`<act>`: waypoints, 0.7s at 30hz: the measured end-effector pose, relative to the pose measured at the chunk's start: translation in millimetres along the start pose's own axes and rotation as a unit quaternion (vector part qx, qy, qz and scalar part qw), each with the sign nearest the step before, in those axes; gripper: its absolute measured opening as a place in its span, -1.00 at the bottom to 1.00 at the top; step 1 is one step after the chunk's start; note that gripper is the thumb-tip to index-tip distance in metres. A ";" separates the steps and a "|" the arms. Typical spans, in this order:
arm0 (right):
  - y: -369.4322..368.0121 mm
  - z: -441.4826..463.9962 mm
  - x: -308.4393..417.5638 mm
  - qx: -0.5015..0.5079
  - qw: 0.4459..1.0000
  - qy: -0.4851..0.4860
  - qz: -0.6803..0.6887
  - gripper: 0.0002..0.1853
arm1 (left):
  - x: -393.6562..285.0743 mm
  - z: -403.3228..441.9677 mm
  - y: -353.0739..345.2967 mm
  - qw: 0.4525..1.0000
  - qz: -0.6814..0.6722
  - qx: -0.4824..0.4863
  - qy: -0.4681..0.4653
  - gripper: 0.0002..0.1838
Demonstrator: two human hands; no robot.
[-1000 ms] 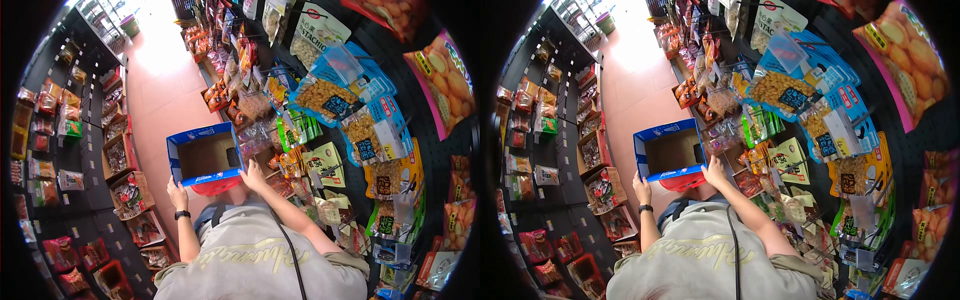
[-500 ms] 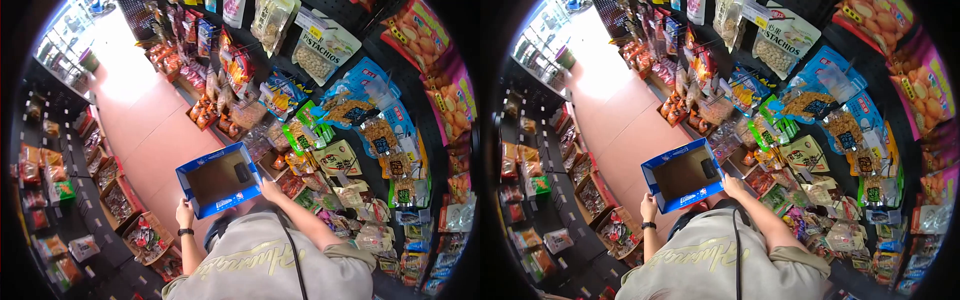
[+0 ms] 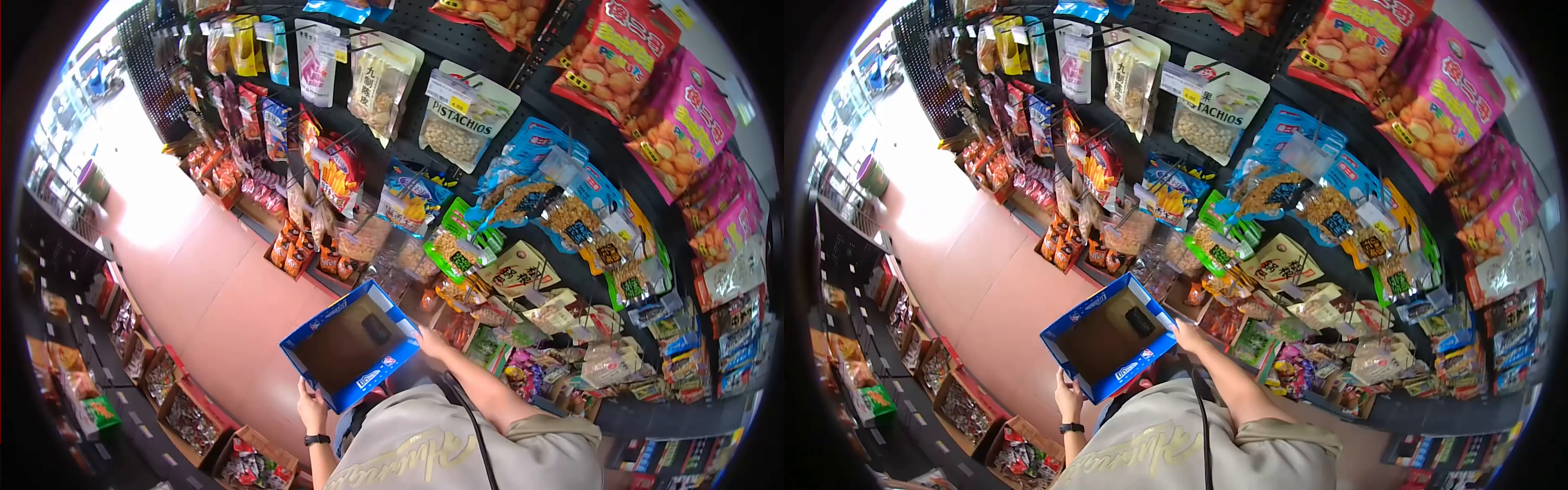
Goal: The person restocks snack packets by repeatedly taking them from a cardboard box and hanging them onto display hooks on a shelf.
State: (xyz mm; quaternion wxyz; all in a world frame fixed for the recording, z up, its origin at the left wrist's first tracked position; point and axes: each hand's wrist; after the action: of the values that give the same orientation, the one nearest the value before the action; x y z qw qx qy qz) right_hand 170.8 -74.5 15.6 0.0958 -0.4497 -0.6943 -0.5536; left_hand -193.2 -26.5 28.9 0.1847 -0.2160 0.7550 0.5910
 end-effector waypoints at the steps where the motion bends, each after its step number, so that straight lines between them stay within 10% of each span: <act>1: 2.2 1.1 6.1 -0.004 1.000 -0.007 0.006 -0.59 | -16.0 -0.3 12.6 0.997 0.019 0.042 0.055 -0.40; 21: -25.6 84.7 99.1 -0.007 0.999 0.030 -0.034 -0.66 | 26.5 66.5 27.0 0.997 0.012 -0.030 0.075 -0.45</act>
State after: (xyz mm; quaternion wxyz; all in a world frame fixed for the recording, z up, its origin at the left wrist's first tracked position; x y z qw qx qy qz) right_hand 125.8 49.8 29.5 0.0942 -0.4099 -0.7022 -0.5745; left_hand -228.6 40.9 21.2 0.1136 -0.2565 0.7510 0.5977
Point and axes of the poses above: each hand's wrist, its own z-axis towards the middle knuckle, its own y-axis out of the back of the hand, x = y × z, and after that the axes turned 13 degrees about z, right-handed
